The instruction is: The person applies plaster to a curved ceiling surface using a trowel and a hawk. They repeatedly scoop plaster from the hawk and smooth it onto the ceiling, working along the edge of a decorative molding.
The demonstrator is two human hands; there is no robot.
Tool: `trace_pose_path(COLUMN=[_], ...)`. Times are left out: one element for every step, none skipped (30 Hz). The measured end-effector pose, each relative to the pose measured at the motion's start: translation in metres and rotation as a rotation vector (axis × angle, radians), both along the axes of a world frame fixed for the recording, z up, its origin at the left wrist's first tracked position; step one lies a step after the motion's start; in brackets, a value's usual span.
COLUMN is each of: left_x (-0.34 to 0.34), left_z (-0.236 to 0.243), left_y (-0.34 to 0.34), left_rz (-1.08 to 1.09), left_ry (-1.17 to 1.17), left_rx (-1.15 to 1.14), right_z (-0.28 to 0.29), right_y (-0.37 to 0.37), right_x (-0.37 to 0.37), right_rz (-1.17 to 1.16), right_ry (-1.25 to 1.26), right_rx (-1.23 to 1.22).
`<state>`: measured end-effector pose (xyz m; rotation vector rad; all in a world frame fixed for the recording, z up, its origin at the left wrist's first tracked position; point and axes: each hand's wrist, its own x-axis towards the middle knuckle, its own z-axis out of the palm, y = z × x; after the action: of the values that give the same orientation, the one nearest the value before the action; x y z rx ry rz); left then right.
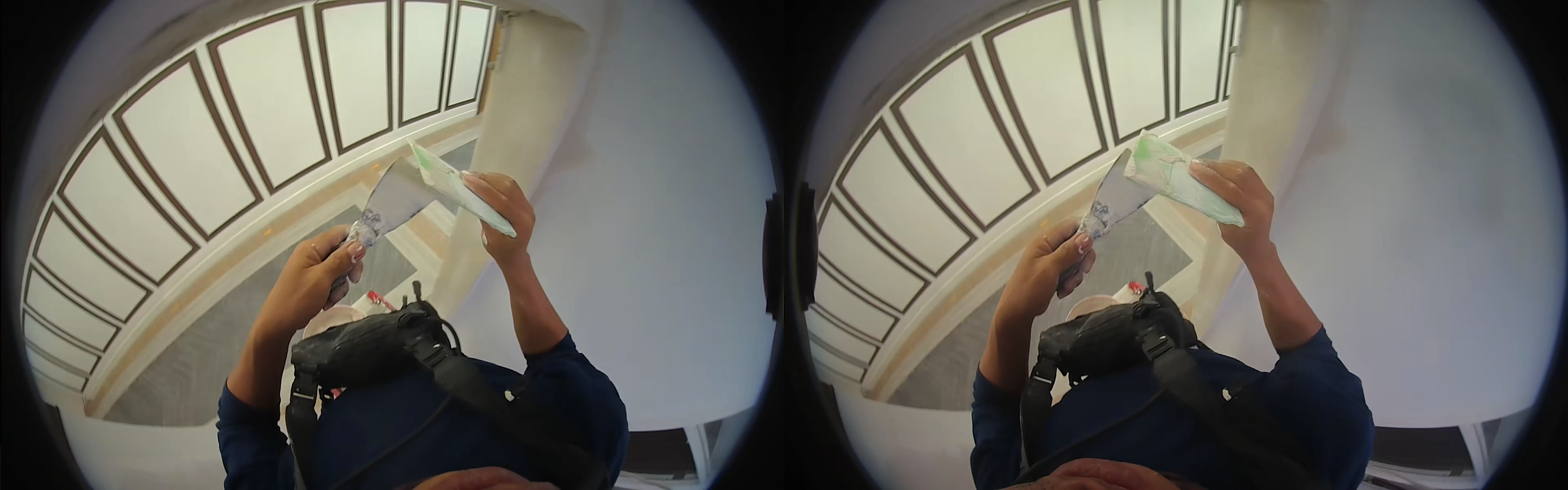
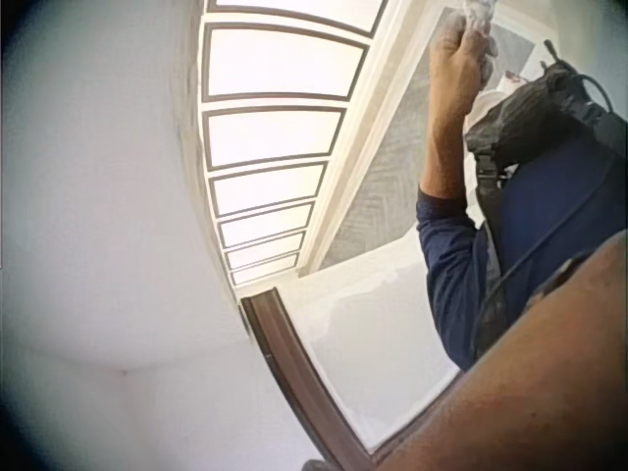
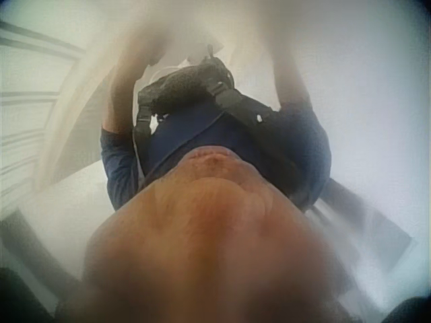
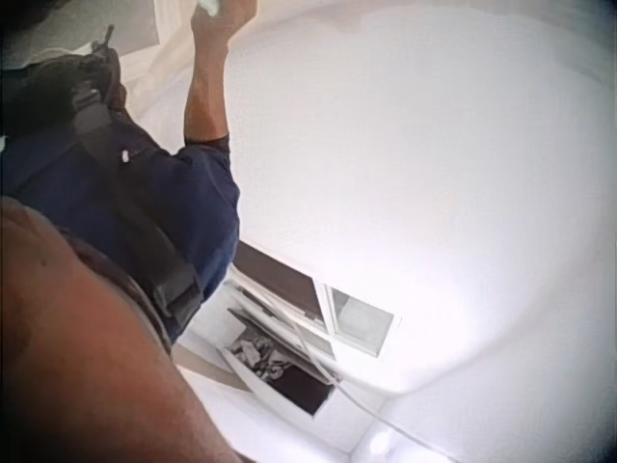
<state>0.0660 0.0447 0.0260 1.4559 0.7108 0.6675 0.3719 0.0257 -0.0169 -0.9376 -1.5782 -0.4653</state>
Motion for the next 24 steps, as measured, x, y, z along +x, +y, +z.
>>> trace_pose_path(left_x=[0.000, -0.001, -0.005, -0.008, -0.015, -0.019, -0.026, -0.031, -0.036, -0.040, -0.043, -0.046, -0.049, -0.051, -0.055, -0.058, -0.062, -0.070, -0.076, -0.081, -0.084, -0.084, -0.083, -0.085], left_z=[0.003, 0.008, 0.005, 0.010, 0.006, 0.007, 0.004, 0.002, -0.002, -0.008, -0.013, -0.018, -0.024, -0.027, -0.032, -0.034, -0.037, -0.035, -0.035, -0.034, -0.034, -0.036, -0.037, -0.037], left_y=[0.002, 0.001, 0.002, -0.005, -0.003, -0.006, -0.004, -0.004, -0.003, -0.002, -0.001, -0.001, -0.002, -0.004, -0.005, -0.006, -0.006, -0.006, -0.005, -0.002, 0.003, 0.012, 0.021, 0.031], left_rz=[-0.023, 0.028, 0.044, 0.069, 0.077, 0.102, 0.117, 0.132, 0.147, 0.184, 0.214, 0.243, 0.271, 0.296, 0.322, 0.341, 0.392, 0.436, 0.487, 0.601, 0.679, 0.770, 0.840, 0.924], left_ry=[-0.005, -0.019, -0.021, -0.026, -0.038, -0.069, -0.071, -0.072, -0.076, -0.052, -0.053, -0.057, -0.070, -0.076, -0.090, -0.092, -0.138, -0.157, -0.198, -0.140, -0.058, 0.005, 0.095, 0.226], left_rx=[-0.025, -0.029, -0.035, -0.043, -0.042, -0.042, -0.029, -0.018, -0.005, 0.015, 0.013, 0.002, -0.009, -0.008, -0.001, -0.006, 0.083, 0.162, 0.248, 0.329, 0.485, 0.656, 0.802, 0.997], right_z=[0.006, 0.012, 0.013, 0.019, 0.018, 0.019, 0.017, 0.015, 0.011, 0.006, 0.001, -0.004, -0.010, -0.013, -0.018, -0.020, -0.022, -0.022, -0.021, -0.020, -0.018, -0.016, -0.012, -0.010], right_y=[0.008, 0.017, 0.025, 0.027, 0.037, 0.041, 0.051, 0.057, 0.065, 0.072, 0.079, 0.086, 0.093, 0.099, 0.106, 0.111, 0.115, 0.117, 0.119, 0.117, 0.115, 0.110, 0.106, 0.100], right_x=[-0.002, -0.002, -0.007, -0.007, -0.012, -0.016, -0.020, -0.025, -0.028, -0.030, -0.032, -0.033, -0.034, -0.034, -0.035, -0.036, -0.037, -0.039, -0.041, -0.045, -0.050, -0.056, -0.064, -0.072], right_rz=[0.030, 0.022, -0.002, 0.022, 0.023, 0.024, 0.026, 0.029, 0.030, 0.016, 0.003, -0.019, -0.022, -0.035, -0.058, -0.074, -0.100, -0.138, -0.093, -0.054, -0.054, 0.328, 0.594, 0.859], right_ry=[-0.121, -0.190, -0.320, -0.267, -0.285, -0.301, -0.309, -0.314, -0.326, -0.346, -0.368, -0.409, -0.414, -0.434, -0.448, -0.510, -0.569, -0.620, -0.461, -0.305, -0.153, 0.277, 0.498, 0.727], right_rx=[0.066, 0.100, 0.082, 0.111, 0.112, 0.139, 0.108, 0.098, 0.085, 0.087, 0.091, 0.074, 0.099, 0.107, 0.107, 0.102, 0.087, 0.036, -0.141, -0.345, -0.619, -0.799, -0.889, -0.965])
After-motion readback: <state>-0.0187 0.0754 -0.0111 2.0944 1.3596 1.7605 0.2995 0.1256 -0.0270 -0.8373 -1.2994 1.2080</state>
